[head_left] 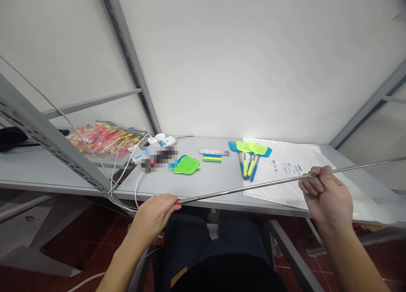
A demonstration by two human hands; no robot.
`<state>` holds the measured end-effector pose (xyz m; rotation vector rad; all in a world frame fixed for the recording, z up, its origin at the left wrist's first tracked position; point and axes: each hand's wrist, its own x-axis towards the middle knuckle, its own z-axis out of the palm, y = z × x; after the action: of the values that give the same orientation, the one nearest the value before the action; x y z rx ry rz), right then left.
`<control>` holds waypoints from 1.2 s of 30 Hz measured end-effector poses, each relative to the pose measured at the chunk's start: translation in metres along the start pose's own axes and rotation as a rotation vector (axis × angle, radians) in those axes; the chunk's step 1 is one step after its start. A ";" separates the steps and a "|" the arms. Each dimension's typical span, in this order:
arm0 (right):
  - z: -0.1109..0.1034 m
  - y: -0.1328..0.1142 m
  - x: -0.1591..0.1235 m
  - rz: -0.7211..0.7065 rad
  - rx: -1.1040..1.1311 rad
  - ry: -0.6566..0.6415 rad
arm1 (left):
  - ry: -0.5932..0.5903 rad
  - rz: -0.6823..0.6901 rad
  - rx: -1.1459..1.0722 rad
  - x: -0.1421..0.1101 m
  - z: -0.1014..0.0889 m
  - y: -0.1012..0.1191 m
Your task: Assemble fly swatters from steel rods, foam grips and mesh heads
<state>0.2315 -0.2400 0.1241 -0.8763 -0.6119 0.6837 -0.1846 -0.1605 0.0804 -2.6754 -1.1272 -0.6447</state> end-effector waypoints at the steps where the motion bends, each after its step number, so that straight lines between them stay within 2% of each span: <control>1: 0.000 0.001 0.000 0.015 -0.003 -0.009 | 0.004 0.001 0.009 0.000 0.000 -0.001; 7: 0.008 0.011 -0.006 0.054 0.016 -0.056 | 0.088 -0.044 0.066 0.001 0.007 -0.012; 10: 0.008 0.012 -0.007 0.061 0.024 -0.061 | 0.182 -0.138 0.067 -0.007 0.008 -0.024; 14: 0.002 0.008 -0.003 0.080 0.087 0.024 | 0.284 -0.284 -0.036 -0.020 0.007 -0.030; 16: 0.000 0.007 -0.001 0.087 0.108 0.059 | 0.362 -0.407 -0.124 -0.022 0.006 -0.025; 18: -0.002 0.009 0.001 0.097 0.112 0.069 | 0.466 -0.604 -0.237 -0.019 0.007 -0.019; 20: -0.002 0.012 0.003 0.128 0.117 0.067 | 0.590 -0.817 -0.346 -0.009 0.007 -0.014; 22: 0.000 0.016 0.005 0.149 0.132 0.072 | 0.701 -0.933 -0.385 0.005 0.005 -0.010; 25: 0.011 0.025 0.002 0.126 0.141 0.044 | 0.698 -0.916 -0.407 0.030 0.005 -0.005; 30: 0.048 0.046 -0.018 0.147 0.091 -0.157 | 0.555 -0.766 -0.531 0.075 0.021 0.027; 33: 0.066 0.052 -0.017 0.118 0.087 -0.188 | 0.565 -0.741 -0.563 0.099 0.033 0.050; 36: 0.074 0.053 -0.008 0.080 0.085 -0.208 | 0.591 -0.756 -0.581 0.112 0.037 0.065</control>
<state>0.1577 -0.1861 0.1151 -0.7590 -0.7311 0.8740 -0.0559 -0.1226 0.0985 -2.0375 -1.9407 -1.9758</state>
